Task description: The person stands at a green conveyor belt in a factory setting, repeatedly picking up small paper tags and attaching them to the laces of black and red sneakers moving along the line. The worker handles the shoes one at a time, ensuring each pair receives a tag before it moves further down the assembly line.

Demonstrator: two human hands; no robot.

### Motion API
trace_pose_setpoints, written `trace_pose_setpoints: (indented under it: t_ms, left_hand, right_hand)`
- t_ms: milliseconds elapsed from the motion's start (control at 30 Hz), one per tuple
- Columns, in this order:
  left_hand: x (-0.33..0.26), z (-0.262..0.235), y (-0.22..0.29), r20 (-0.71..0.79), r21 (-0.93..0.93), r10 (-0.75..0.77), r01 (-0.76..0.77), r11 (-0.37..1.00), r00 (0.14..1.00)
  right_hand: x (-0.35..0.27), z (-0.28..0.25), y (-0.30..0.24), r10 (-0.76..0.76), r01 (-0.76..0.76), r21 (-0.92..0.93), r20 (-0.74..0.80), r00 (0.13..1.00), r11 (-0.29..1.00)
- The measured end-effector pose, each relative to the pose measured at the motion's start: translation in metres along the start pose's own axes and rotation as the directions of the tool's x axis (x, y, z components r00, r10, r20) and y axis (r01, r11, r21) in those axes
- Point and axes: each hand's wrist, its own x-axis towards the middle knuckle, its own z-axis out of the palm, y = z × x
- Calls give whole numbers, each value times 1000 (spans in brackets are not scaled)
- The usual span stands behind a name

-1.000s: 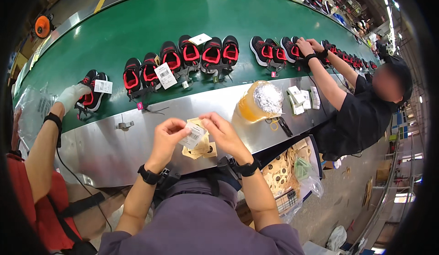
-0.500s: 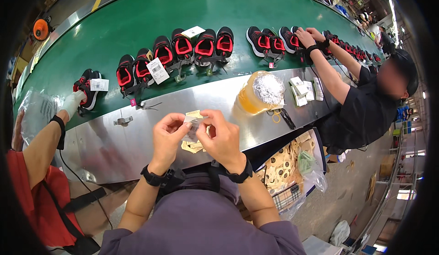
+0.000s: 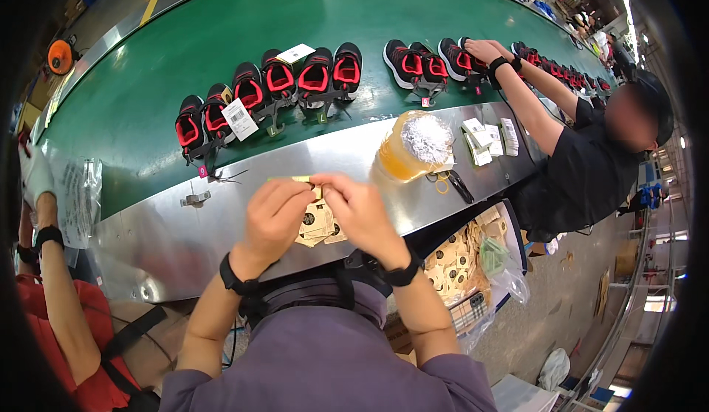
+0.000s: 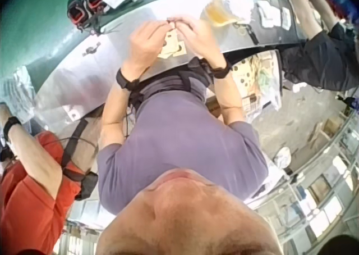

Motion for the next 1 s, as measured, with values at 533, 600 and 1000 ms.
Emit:
trace_pose_setpoints:
  t_ms: [533,600,1000]
  left_hand:
    - [91,13,-59,409,-119,-12,66,991,913]
    - [115,8,-67,461,-124,-43,112,986,886]
    - [180,149,-265,283,19,-27,22,1000,959]
  right_hand:
    - [87,-37,8,31,-33,-18,-129,991,999]
    - [97,-46,-4,7,-10,-21,-165,986,1000]
    - [247,-63,105,239,-444,-405,-464,853,799]
